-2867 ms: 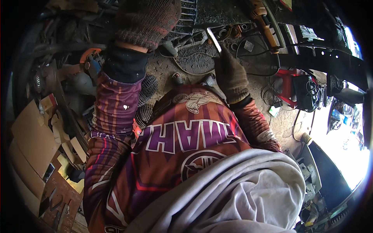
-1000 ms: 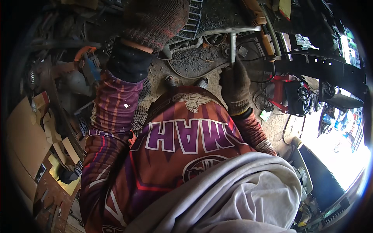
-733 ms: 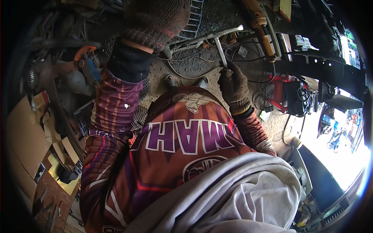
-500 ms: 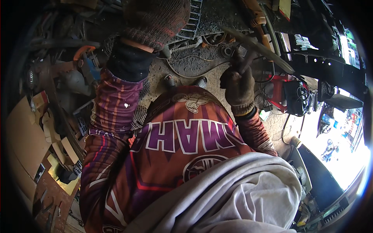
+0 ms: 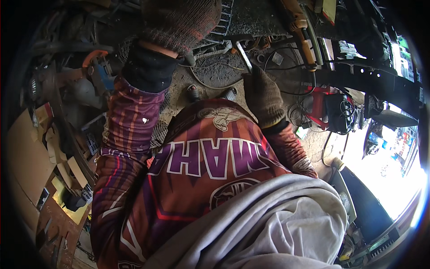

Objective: The person welds a wire mesh basket frame using a welding torch and then taps the joints with a hammer.

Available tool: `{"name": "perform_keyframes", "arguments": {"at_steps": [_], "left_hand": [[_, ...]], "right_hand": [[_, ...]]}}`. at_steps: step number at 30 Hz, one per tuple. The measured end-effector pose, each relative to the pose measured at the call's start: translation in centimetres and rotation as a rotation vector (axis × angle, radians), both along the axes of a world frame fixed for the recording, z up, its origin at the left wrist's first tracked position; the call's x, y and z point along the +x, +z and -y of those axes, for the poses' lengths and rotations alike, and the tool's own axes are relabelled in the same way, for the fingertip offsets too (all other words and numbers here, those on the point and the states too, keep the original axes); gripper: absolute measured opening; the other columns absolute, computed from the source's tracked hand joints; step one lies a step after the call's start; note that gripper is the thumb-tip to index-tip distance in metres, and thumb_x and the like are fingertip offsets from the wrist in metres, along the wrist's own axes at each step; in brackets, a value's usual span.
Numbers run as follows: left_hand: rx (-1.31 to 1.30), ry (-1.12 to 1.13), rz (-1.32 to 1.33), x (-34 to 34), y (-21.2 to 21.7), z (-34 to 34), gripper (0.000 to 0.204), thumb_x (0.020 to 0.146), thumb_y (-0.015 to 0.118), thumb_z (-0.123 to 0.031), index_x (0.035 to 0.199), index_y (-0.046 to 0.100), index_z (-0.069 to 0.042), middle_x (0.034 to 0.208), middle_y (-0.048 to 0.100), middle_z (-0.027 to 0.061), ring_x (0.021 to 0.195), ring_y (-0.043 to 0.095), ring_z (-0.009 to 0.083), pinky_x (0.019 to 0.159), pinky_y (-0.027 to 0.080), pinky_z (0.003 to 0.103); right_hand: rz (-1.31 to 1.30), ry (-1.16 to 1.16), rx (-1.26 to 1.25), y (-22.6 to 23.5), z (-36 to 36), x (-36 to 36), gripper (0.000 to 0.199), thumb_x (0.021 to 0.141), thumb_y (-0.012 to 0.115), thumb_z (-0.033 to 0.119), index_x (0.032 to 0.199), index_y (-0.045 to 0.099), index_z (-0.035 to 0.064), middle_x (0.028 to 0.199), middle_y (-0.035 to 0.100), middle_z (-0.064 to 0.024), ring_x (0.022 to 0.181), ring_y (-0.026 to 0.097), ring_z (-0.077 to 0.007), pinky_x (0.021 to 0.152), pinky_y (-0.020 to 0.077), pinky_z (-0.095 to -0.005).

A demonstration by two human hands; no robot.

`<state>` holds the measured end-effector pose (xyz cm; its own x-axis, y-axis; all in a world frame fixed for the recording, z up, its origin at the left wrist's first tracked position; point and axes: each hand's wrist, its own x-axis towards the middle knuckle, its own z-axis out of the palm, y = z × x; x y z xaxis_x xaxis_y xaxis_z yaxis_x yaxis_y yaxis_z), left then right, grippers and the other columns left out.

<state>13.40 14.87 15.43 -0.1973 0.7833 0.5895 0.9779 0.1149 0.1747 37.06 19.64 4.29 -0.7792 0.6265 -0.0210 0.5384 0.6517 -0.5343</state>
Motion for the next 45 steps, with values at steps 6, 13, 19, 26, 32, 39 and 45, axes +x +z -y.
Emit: {"name": "perform_keyframes", "arguments": {"at_steps": [6, 13, 19, 26, 32, 39, 45], "left_hand": [[-0.006, 0.023, -0.005, -0.2, -0.2, 0.1, 0.081, 0.077, 0.055, 0.003, 0.15, 0.029, -0.022, 0.122, 0.055, 0.018, 0.11, 0.054, 0.0357, 0.096, 0.047, 0.043], [-0.035, 0.032, 0.007, 0.0, -0.3, 0.3, 0.079, 0.078, 0.054, 0.002, 0.15, 0.03, -0.022, 0.122, 0.055, 0.0176, 0.109, 0.055, 0.0356, 0.094, 0.049, 0.042], [-0.001, 0.003, 0.018, -0.2, -0.1, 0.2, 0.079, 0.078, 0.054, 0.003, 0.15, 0.03, -0.021, 0.122, 0.055, 0.0178, 0.11, 0.055, 0.0359, 0.096, 0.048, 0.043], [0.035, -0.019, 0.03, -0.4, -0.3, 0.0, 0.08, 0.078, 0.055, 0.005, 0.149, 0.03, -0.021, 0.122, 0.054, 0.0179, 0.111, 0.054, 0.0362, 0.097, 0.047, 0.043], [0.073, -0.057, 0.037, -0.5, -0.3, -0.2, 0.081, 0.077, 0.055, 0.006, 0.149, 0.031, -0.021, 0.123, 0.054, 0.0181, 0.113, 0.053, 0.0366, 0.099, 0.046, 0.044], [0.022, -0.035, 0.052, -0.6, -0.2, -0.2, 0.079, 0.077, 0.055, 0.007, 0.148, 0.033, -0.02, 0.124, 0.054, 0.0187, 0.114, 0.053, 0.0368, 0.1, 0.045, 0.044], [0.004, -0.026, 0.077, -0.6, 0.0, -0.2, 0.079, 0.076, 0.055, 0.007, 0.148, 0.034, -0.019, 0.124, 0.054, 0.0193, 0.114, 0.053, 0.0371, 0.101, 0.044, 0.044]], "right_hand": [[-0.215, -0.119, -0.074, 1.3, 0.3, 0.5, 0.04, 0.093, 0.055, 0.029, 0.131, 0.051, 0.0163, 0.088, 0.066, -0.0192, 0.078, 0.065, -0.0412, 0.064, 0.0496, -0.0516], [0.088, -0.224, -0.099, 1.8, 0.6, -0.5, 0.045, 0.092, 0.056, 0.029, 0.135, 0.048, 0.0198, 0.084, 0.067, -0.0186, 0.076, 0.066, -0.0398, 0.064, 0.0517, -0.0494], [-0.008, -0.104, -0.034, -0.2, -0.1, 0.3, 0.042, 0.091, 0.059, 0.021, 0.13, 0.051, 0.0066, 0.098, 0.065, -0.0245, 0.09, 0.064, -0.0413, 0.072, 0.0531, -0.0448], [0.072, -0.201, -0.135, 1.8, 0.8, -0.2, 0.041, 0.093, 0.056, 0.022, 0.131, 0.051, 0.0063, 0.1, 0.065, -0.0237, 0.09, 0.064, -0.0418, 0.073, 0.0532, -0.0452], [-0.066, -0.057, 0.045, -1.6, -0.2, 0.2, 0.041, 0.093, 0.055, 0.029, 0.131, 0.051, 0.0141, 0.086, 0.066, -0.0195, 0.074, 0.065, -0.0405, 0.062, 0.0503, -0.0492], [-0.04, -0.151, -0.082, 0.7, -0.4, -0.7, 0.04, 0.093, 0.058, 0.022, 0.13, 0.05, 0.0082, 0.096, 0.066, -0.0212, 0.088, 0.065, -0.0413, 0.07, 0.0527, -0.0445], [0.054, -0.059, -0.04, 0.3, -1.1, -0.9, 0.04, 0.092, 0.058, 0.019, 0.129, 0.05, 0.0041, 0.097, 0.065, -0.0231, 0.086, 0.063, -0.0427, 0.069, 0.0524, -0.0457]]}}
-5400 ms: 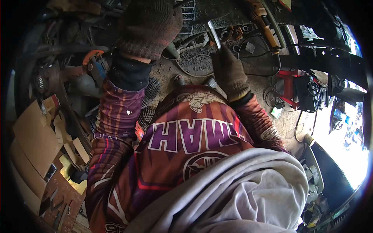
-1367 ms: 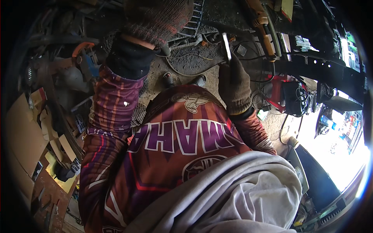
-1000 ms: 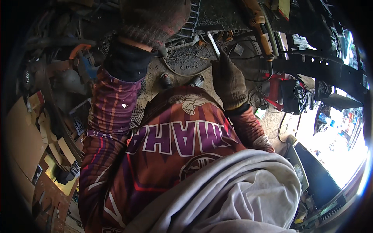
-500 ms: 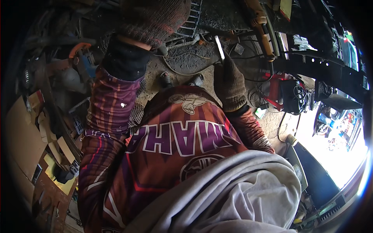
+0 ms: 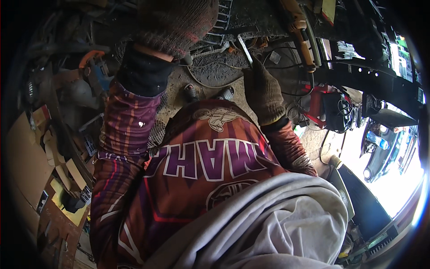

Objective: The person welds a wire mesh basket frame using a welding torch and then taps the joints with a hammer.

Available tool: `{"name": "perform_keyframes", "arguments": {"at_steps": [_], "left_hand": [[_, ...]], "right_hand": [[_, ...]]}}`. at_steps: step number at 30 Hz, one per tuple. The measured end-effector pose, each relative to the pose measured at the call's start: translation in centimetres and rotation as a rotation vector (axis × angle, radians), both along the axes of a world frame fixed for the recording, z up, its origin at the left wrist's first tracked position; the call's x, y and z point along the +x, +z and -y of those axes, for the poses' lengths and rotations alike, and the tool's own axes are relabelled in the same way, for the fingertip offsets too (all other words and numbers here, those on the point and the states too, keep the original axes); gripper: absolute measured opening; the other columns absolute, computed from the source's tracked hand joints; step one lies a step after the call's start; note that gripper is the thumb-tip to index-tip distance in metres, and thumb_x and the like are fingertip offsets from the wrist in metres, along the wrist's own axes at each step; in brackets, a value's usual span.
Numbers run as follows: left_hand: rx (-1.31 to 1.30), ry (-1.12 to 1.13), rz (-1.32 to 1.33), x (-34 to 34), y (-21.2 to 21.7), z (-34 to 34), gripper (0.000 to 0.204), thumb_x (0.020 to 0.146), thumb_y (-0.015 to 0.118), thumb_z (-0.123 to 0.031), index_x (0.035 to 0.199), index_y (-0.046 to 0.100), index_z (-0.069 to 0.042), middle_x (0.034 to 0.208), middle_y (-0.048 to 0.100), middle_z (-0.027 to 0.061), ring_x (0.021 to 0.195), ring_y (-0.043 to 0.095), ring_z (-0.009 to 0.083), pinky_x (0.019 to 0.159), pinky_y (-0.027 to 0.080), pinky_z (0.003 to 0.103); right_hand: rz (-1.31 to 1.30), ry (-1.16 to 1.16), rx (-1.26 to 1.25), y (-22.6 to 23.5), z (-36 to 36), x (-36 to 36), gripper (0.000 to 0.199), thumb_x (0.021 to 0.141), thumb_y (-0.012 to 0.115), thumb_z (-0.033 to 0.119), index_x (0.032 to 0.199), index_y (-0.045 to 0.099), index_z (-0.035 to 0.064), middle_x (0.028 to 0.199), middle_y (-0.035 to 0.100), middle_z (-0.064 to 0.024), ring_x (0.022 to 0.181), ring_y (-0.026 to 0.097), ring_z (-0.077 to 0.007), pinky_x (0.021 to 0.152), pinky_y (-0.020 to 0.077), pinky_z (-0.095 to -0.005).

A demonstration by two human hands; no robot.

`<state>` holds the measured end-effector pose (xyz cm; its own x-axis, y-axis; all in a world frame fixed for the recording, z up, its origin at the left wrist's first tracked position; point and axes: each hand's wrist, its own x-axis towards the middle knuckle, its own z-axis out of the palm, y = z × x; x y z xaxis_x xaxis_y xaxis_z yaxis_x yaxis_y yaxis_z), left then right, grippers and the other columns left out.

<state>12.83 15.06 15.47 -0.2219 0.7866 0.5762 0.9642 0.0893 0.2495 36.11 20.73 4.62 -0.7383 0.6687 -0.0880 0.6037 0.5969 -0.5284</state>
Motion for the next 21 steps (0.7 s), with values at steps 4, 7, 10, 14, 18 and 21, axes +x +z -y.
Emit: {"name": "perform_keyframes", "arguments": {"at_steps": [4, 7, 10, 14, 18, 21], "left_hand": [[-0.037, 0.003, 0.05, 0.3, 0.0, 0.0, 0.078, 0.076, 0.055, 0.007, 0.147, 0.035, -0.019, 0.125, 0.054, 0.0197, 0.114, 0.052, 0.0373, 0.101, 0.043, 0.044], [-0.012, -0.009, 0.013, 0.3, 0.4, -0.1, 0.072, 0.078, 0.055, 0.003, 0.145, 0.038, -0.016, 0.123, 0.055, 0.0207, 0.112, 0.054, 0.0379, 0.099, 0.045, 0.044], [-0.011, -0.011, -0.001, 0.1, 0.1, 0.0, 0.07, 0.078, 0.055, 0.002, 0.144, 0.039, -0.016, 0.122, 0.055, 0.0207, 0.111, 0.054, 0.0379, 0.099, 0.045, 0.044], [-0.007, -0.023, -0.003, 0.3, 0.1, -0.1, 0.068, 0.079, 0.056, 0.001, 0.143, 0.04, -0.015, 0.122, 0.055, 0.0206, 0.111, 0.054, 0.0378, 0.098, 0.045, 0.044], [-0.007, -0.016, -0.01, 0.0, 0.1, -0.4, 0.066, 0.079, 0.056, 0.001, 0.142, 0.041, -0.015, 0.121, 0.056, 0.0206, 0.11, 0.055, 0.0378, 0.097, 0.046, 0.044], [-0.004, -0.02, -0.008, 0.1, 0.0, -0.4, 0.064, 0.079, 0.056, 0.0, 0.141, 0.041, -0.014, 0.121, 0.056, 0.0205, 0.109, 0.055, 0.0378, 0.096, 0.046, 0.044]], "right_hand": [[-0.196, -0.039, 0.032, -0.5, 0.7, 0.9, 0.038, 0.093, 0.054, 0.025, 0.129, 0.05, 0.0137, 0.088, 0.066, -0.0202, 0.078, 0.065, -0.0412, 0.065, 0.0508, -0.05], [-0.152, -0.038, 0.043, -1.1, 0.2, 1.2, 0.038, 0.093, 0.054, 0.025, 0.128, 0.051, 0.0121, 0.088, 0.066, -0.0203, 0.078, 0.065, -0.041, 0.064, 0.0508, -0.0496], [-0.209, -0.047, 0.032, -0.8, 0.6, 1.3, 0.037, 0.093, 0.054, 0.025, 0.127, 0.052, 0.0109, 0.087, 0.066, -0.0203, 0.077, 0.065, -0.0408, 0.064, 0.0507, -0.0491], [-0.199, -0.05, 0.018, -0.7, 0.7, 1.7, 0.037, 0.093, 0.055, 0.025, 0.128, 0.052, 0.0117, 0.087, 0.066, -0.0198, 0.077, 0.065, -0.0402, 0.063, 0.0507, -0.0483], [-0.04, -0.024, -0.046, -0.4, 0.5, 0.9, 0.04, 0.093, 0.056, 0.019, 0.13, 0.05, 0.0034, 0.097, 0.066, -0.0218, 0.087, 0.065, -0.0411, 0.071, 0.053, -0.0427], [-0.246, -0.13, -0.096, 0.7, 0.2, 1.3, 0.04, 0.093, 0.057, 0.022, 0.129, 0.051, 0.004, 0.095, 0.066, -0.022, 0.086, 0.065, -0.0418, 0.071, 0.0533, -0.0433]]}}
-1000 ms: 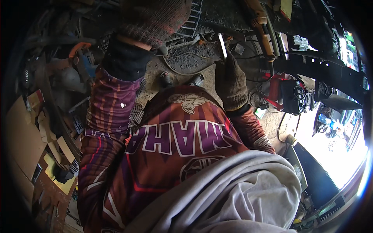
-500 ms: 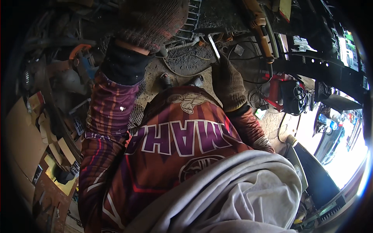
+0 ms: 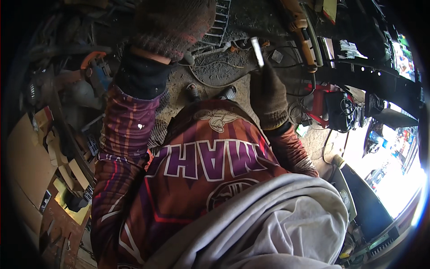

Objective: The person welds a wire mesh basket frame using a welding torch and then taps the joints with a hammer.

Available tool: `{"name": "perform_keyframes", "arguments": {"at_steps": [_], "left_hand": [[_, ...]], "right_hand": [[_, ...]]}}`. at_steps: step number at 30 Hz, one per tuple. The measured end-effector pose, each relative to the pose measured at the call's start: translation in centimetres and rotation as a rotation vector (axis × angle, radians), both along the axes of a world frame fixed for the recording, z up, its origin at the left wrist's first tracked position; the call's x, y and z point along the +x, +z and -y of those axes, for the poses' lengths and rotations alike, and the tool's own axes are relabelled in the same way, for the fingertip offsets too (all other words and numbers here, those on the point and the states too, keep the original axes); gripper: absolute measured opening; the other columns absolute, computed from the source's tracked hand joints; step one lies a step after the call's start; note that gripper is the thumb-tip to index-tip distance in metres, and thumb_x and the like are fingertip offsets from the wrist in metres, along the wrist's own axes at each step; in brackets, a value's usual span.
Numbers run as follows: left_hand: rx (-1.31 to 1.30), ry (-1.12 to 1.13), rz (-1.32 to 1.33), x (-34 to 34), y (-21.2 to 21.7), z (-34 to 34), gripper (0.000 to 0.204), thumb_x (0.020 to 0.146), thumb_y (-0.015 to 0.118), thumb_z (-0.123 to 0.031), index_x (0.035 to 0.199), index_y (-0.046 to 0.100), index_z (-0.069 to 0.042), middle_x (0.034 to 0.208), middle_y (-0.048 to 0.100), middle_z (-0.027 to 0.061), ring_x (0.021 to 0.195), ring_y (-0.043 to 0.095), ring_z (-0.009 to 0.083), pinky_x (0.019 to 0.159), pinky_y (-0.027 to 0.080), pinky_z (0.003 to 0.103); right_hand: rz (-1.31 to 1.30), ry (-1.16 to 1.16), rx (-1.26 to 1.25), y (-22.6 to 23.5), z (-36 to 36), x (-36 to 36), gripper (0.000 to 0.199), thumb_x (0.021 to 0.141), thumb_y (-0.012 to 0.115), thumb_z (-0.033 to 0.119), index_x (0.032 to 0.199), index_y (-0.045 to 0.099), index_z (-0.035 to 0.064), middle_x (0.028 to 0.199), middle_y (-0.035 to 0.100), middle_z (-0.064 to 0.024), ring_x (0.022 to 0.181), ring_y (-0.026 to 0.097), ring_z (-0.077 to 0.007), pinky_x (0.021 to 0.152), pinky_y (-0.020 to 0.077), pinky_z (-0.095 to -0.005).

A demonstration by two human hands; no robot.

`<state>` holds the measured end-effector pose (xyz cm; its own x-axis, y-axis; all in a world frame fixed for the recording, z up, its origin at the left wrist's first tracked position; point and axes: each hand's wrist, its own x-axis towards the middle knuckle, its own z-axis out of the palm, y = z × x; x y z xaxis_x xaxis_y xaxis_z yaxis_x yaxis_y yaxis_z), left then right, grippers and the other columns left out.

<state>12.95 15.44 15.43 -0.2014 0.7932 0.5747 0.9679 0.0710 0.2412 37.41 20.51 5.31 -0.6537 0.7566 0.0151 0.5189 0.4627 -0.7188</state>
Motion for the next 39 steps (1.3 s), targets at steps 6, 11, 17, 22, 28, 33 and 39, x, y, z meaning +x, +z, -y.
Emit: {"name": "perform_keyframes", "arguments": {"at_steps": [6, 11, 17, 22, 28, 33, 39], "left_hand": [[0.002, 0.003, -0.008, -0.2, 0.1, 0.1, 0.061, 0.08, 0.056, -0.002, 0.139, 0.043, -0.014, 0.12, 0.056, 0.0204, 0.108, 0.056, 0.0377, 0.095, 0.046, 0.044], [0.001, 0.006, -0.009, -0.3, 0.0, 0.0, 0.059, 0.081, 0.056, -0.003, 0.137, 0.044, -0.013, 0.119, 0.057, 0.0203, 0.107, 0.056, 0.0377, 0.094, 0.047, 0.043], [-0.001, 0.01, -0.01, -0.2, 0.1, 0.0, 0.055, 0.081, 0.057, -0.004, 0.135, 0.046, -0.013, 0.118, 0.057, 0.0202, 0.106, 0.057, 0.0376, 0.092, 0.048, 0.043], [0.0, 0.002, -0.005, -0.3, 0.0, -0.2, 0.053, 0.082, 0.057, -0.005, 0.133, 0.047, -0.012, 0.117, 0.058, 0.0201, 0.105, 0.057, 0.0376, 0.091, 0.048, 0.043], [0.005, 0.0, -0.009, -0.3, -0.1, -0.1, 0.05, 0.083, 0.057, -0.007, 0.131, 0.048, -0.011, 0.116, 0.058, 0.02, 0.103, 0.058, 0.0375, 0.09, 0.049, 0.043], [-0.006, 0.001, -0.009, -0.3, -0.2, -0.1, 0.047, 0.083, 0.057, -0.008, 0.13, 0.05, -0.011, 0.115, 0.059, 0.0199, 0.102, 0.059, 0.0375, 0.089, 0.049, 0.043], [-0.007, 0.004, -0.009, -0.3, -0.3, -0.1, 0.044, 0.084, 0.057, -0.009, 0.128, 0.051, -0.01, 0.114, 0.059, 0.0198, 0.101, 0.059, 0.0374, 0.087, 0.05, 0.042]], "right_hand": [[0.09, 0.099, 0.201, -0.9, -1.0, -2.0, 0.04, 0.092, 0.059, 0.02, 0.129, 0.051, 0.0059, 0.095, 0.067, -0.0214, 0.087, 0.066, -0.039, 0.071, 0.0534, -0.0436], [0.146, 0.082, 0.196, -1.4, -1.0, -1.3, 0.044, 0.092, 0.056, 0.023, 0.134, 0.047, 0.0115, 0.095, 0.066, -0.0212, 0.084, 0.065, -0.0406, 0.068, 0.0528, -0.0471], [0.158, 0.064, 0.143, -1.3, -0.7, -1.4, 0.044, 0.093, 0.055, 0.028, 0.134, 0.046, 0.0154, 0.092, 0.066, -0.021, 0.08, 0.066, -0.0404, 0.065, 0.0518, -0.0487], [-0.012, 0.019, 0.057, -0.1, -0.6, -1.4, 0.04, 0.094, 0.057, 0.024, 0.13, 0.05, 0.0077, 0.098, 0.066, -0.0211, 0.088, 0.065, -0.0414, 0.072, 0.0534, -0.0446], [0.059, 0.059, 0.141, -1.2, -0.6, -1.5, 0.045, 0.093, 0.055, 0.026, 0.135, 0.046, 0.0137, 0.093, 0.066, -0.0213, 0.084, 0.065, -0.0409, 0.068, 0.0521, -0.0475], [0.198, 0.019, 0.033, -0.6, -0.7, -1.8, 0.047, 0.093, 0.054, 0.029, 0.137, 0.045, 0.0189, 0.095, 0.067, -0.0206, 0.083, 0.066, -0.0402, 0.068, 0.0509, -0.051], [0.085, 0.04, 0.163, -2.0, -1.3, -0.6, 0.043, 0.093, 0.057, 0.023, 0.133, 0.048, 0.0093, 0.102, 0.066, -0.0224, 0.087, 0.066, -0.0402, 0.07, 0.0531, -0.0471]]}}
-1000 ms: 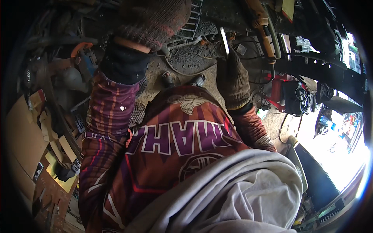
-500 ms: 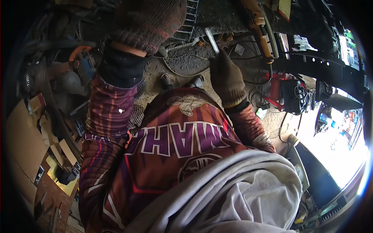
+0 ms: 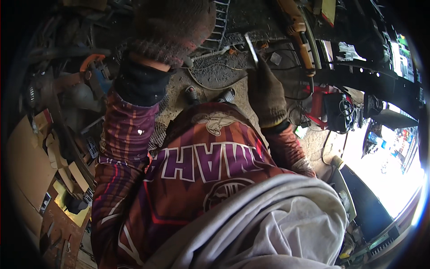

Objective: The person welds a wire mesh basket frame using a welding torch and then taps the joints with a hammer.

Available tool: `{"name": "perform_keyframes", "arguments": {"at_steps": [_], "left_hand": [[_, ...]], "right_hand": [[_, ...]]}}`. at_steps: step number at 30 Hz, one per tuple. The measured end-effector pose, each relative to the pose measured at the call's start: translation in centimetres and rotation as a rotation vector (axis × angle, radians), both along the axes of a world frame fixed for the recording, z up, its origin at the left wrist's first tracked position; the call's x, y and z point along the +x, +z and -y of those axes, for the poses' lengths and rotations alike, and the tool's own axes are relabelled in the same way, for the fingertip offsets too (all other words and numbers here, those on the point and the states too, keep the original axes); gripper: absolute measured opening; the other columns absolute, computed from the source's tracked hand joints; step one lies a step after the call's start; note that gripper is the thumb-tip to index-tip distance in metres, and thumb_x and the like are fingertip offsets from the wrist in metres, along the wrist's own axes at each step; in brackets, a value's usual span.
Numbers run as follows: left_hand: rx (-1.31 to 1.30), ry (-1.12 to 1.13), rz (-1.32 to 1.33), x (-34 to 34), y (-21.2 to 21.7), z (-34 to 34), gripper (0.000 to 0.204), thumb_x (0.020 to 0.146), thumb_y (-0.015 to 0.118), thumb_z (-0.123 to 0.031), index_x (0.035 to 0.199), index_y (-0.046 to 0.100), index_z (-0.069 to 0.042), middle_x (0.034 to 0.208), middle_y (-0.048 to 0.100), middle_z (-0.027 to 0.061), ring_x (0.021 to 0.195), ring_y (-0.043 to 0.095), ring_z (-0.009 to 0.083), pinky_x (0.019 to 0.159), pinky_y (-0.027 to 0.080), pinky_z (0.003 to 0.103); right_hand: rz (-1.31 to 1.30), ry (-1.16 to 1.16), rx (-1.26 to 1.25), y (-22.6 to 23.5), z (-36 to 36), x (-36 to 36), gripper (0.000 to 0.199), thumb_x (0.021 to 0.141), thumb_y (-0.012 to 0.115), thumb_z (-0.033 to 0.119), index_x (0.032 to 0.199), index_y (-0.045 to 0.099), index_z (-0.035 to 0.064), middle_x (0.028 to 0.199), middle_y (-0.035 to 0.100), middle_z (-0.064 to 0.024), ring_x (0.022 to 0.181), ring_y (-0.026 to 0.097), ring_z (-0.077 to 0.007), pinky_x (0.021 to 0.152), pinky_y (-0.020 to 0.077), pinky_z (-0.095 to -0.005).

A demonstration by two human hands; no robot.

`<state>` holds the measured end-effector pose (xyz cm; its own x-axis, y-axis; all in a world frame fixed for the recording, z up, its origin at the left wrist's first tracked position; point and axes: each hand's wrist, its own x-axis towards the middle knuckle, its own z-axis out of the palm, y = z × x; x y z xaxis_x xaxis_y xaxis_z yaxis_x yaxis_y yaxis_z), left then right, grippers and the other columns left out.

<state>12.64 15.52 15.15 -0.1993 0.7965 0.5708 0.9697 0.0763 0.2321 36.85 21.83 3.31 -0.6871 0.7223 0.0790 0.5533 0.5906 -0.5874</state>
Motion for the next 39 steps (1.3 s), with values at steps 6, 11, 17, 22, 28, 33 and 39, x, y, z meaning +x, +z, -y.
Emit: {"name": "perform_keyframes", "arguments": {"at_steps": [6, 11, 17, 22, 28, 33, 39], "left_hand": [[0.001, 0.002, 0.003, -0.1, -0.2, -0.1, 0.042, 0.085, 0.058, -0.011, 0.126, 0.053, -0.01, 0.114, 0.06, 0.0197, 0.1, 0.06, 0.0374, 0.086, 0.05, 0.042], [0.001, 0.007, 0.009, -0.2, -0.1, 0.0, 0.039, 0.085, 0.058, -0.012, 0.124, 0.054, -0.009, 0.113, 0.06, 0.0196, 0.099, 0.06, 0.0373, 0.085, 0.051, 0.042], [0.001, 0.0, 0.004, -0.2, 0.0, -0.3, 0.037, 0.086, 0.058, -0.013, 0.122, 0.055, -0.008, 0.112, 0.061, 0.0195, 0.098, 0.061, 0.0373, 0.084, 0.051, 0.042], [-0.011, 0.001, -0.008, -0.4, -0.2, -0.4, 0.035, 0.086, 0.058, -0.014, 0.121, 0.056, -0.008, 0.111, 0.061, 0.0195, 0.097, 0.062, 0.0372, 0.082, 0.052, 0.042], [-0.048, 0.01, 0.009, -0.8, -0.8, -0.4, 0.033, 0.087, 0.058, -0.016, 0.119, 0.058, -0.007, 0.11, 0.062, 0.0194, 0.096, 0.062, 0.0372, 0.081, 0.052, 0.042], [-0.031, 0.056, -0.035, -1.1, -2.1, -0.6, 0.035, 0.087, 0.058, -0.016, 0.121, 0.057, -0.007, 0.11, 0.062, 0.0192, 0.098, 0.062, 0.0369, 0.082, 0.052, 0.041], [0.054, 0.014, -0.023, -0.9, -2.0, -1.4, 0.034, 0.085, 0.059, -0.012, 0.118, 0.059, -0.003, 0.103, 0.063, 0.0191, 0.092, 0.063, 0.0337, 0.076, 0.054, 0.04]], "right_hand": [[0.217, -0.063, -0.11, 1.7, 0.5, -0.8, 0.046, 0.093, 0.058, 0.02, 0.136, 0.047, 0.0105, 0.1, 0.067, -0.0208, 0.092, 0.066, -0.0383, 0.072, 0.0539, -0.0446], [0.159, -0.086, -0.129, 2.2, 0.6, -0.8, 0.048, 0.093, 0.059, 0.023, 0.137, 0.046, 0.0104, 0.099, 0.068, -0.0191, 0.093, 0.066, -0.0375, 0.072, 0.0544, -0.0432], [0.158, -0.017, -0.004, 0.8, 0.3, -0.8, 0.046, 0.092, 0.057, 0.028, 0.135, 0.047, 0.0158, 0.091, 0.068, -0.0187, 0.081, 0.067, -0.0384, 0.066, 0.0524, -0.047], [-0.012, -0.004, -0.036, 0.6, 0.2, -0.5, 0.042, 0.093, 0.057, 0.026, 0.133, 0.049, 0.0153, 0.094, 0.067, -0.0192, 0.083, 0.066, -0.039, 0.066, 0.052, -0.0469], [0.031, -0.018, -0.094, 0.3, 0.0, -0.1, 0.042, 0.093, 0.056, 0.024, 0.134, 0.051, 0.0155, 0.104, 0.066, -0.0207, 0.09, 0.065, -0.0392, 0.072, 0.0529, -0.046], [-0.107, -0.037, -0.057, -0.2, 0.1, 0.1, 0.043, 0.092, 0.057, 0.024, 0.134, 0.051, 0.0163, 0.095, 0.067, -0.0192, 0.085, 0.065, -0.039, 0.069, 0.052, -0.0474], [-0.085, -0.069, -0.176, 0.0, -0.8, 1.1, 0.041, 0.091, 0.06, 0.022, 0.13, 0.053, 0.0095, 0.085, 0.065, -0.0197, 0.079, 0.065, -0.0351, 0.066, 0.051, -0.0428]]}}
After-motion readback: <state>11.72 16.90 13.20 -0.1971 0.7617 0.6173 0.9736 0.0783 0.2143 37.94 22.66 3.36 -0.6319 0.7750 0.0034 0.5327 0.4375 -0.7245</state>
